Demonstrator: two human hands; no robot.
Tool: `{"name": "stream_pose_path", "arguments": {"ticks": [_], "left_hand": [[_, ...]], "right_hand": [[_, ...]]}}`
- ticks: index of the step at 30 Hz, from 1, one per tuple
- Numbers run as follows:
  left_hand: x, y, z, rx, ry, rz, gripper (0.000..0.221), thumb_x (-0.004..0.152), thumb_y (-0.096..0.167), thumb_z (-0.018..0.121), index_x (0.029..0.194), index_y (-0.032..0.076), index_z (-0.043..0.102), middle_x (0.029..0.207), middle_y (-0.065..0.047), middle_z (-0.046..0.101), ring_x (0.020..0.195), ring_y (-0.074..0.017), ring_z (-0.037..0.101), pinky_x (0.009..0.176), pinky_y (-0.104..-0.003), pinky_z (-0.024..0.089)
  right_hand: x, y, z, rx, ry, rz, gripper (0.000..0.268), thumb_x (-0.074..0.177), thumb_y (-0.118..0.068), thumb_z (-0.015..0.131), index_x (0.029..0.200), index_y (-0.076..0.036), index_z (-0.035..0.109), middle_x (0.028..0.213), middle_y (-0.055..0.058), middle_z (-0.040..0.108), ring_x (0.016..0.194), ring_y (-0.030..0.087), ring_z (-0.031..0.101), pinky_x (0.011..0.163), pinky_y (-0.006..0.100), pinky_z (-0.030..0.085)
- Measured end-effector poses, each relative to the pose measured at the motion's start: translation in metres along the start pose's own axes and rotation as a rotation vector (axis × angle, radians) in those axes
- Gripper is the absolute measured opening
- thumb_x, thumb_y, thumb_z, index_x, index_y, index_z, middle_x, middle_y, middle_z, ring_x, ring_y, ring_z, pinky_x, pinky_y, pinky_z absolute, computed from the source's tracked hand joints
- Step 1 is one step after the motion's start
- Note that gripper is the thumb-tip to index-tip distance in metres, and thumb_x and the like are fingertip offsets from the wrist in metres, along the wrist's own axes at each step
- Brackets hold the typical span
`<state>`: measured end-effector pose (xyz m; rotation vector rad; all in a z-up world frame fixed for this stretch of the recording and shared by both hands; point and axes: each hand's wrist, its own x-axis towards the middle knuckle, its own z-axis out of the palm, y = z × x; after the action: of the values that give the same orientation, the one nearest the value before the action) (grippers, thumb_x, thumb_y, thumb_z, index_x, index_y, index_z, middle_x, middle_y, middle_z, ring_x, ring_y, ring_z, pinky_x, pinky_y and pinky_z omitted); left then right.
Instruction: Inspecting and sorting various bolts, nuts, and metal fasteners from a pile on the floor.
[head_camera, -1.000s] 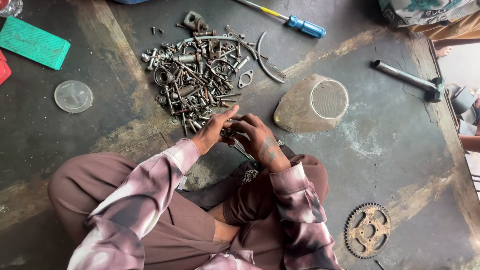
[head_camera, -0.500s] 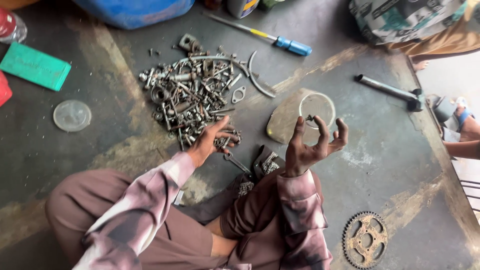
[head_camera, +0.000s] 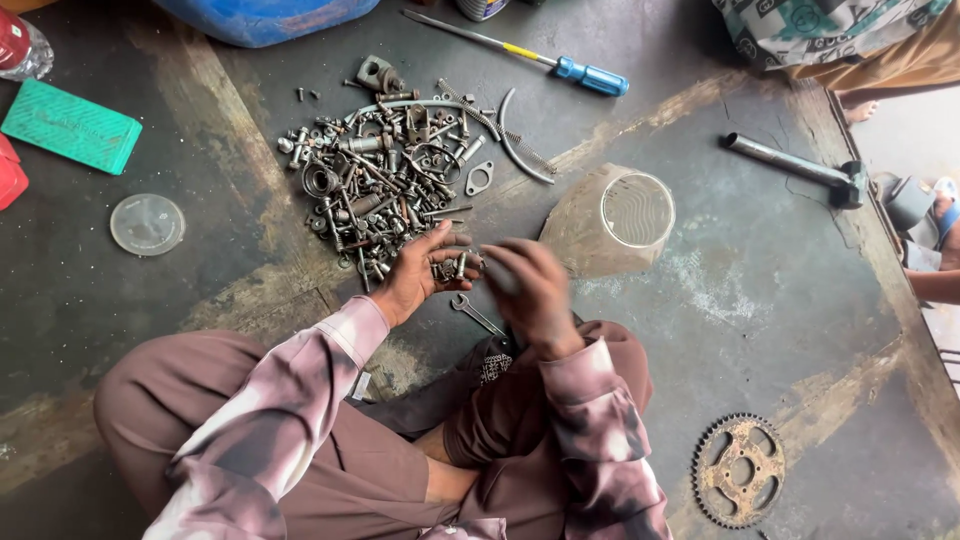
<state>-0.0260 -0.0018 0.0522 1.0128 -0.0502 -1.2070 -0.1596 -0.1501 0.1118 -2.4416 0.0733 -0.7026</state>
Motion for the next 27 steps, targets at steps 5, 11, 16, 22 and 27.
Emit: {"name": "stream_pose_path", "arguments": {"ticks": [5,11,16,22,27], "left_hand": [[0.007,-0.010,-0.010,-0.051,-0.036,0.036,0.070,0.093,0.063,0.053,0.125,0.002,0.061,0.104,-0.013,0.066,0.089,-0.0225,0.070,0.075,-0.034,0.060],[0.010,-0.010,-0.014,-0.034,-0.005,0.014,0.068,0.092,0.062,0.052,0.124,0.002,0.063,0.104,-0.014,0.066,0.095,-0.0196,0.068,0.079,-0.036,0.062],[0.002,0.003,-0.003,-0.014,-0.009,0.036,0.068,0.091,0.061,0.052,0.123,0.002,0.063,0.100,-0.014,0.067,0.091,-0.0200,0.071,0.080,-0.039,0.066],[-0.001,0.007,-0.002,0.035,0.036,0.059,0.068,0.092,0.060,0.051,0.122,0.001,0.063,0.102,-0.019,0.072,0.088,-0.0223,0.073,0.079,-0.035,0.063],[0.003,0.002,-0.004,-0.001,0.018,0.062,0.065,0.093,0.057,0.052,0.123,0.000,0.059,0.109,-0.021,0.071,0.095,-0.0232,0.072,0.084,-0.037,0.062]], "right_hand": [[0.011,-0.006,0.018,0.082,-0.233,0.058,0.061,0.075,-0.006,0.087,0.131,-0.005,0.064,0.129,0.016,0.065,0.111,0.035,0.066,0.091,0.041,0.057],[0.001,0.018,0.024,0.276,-0.356,0.278,0.065,0.079,-0.005,0.083,0.140,-0.007,0.060,0.133,0.011,0.067,0.103,0.025,0.071,0.087,0.037,0.062],[0.003,0.019,0.020,0.162,-0.234,0.169,0.062,0.082,-0.010,0.085,0.139,-0.006,0.061,0.131,0.010,0.068,0.112,0.024,0.068,0.095,0.036,0.059],[0.010,0.023,-0.006,-0.208,0.410,-0.182,0.060,0.080,-0.018,0.092,0.130,-0.003,0.063,0.133,0.006,0.068,0.123,0.026,0.062,0.108,0.041,0.050],[0.002,0.033,-0.035,-0.304,0.862,-0.058,0.065,0.092,-0.011,0.087,0.144,-0.006,0.047,0.139,0.011,0.052,0.130,0.026,0.063,0.117,0.041,0.055]]}}
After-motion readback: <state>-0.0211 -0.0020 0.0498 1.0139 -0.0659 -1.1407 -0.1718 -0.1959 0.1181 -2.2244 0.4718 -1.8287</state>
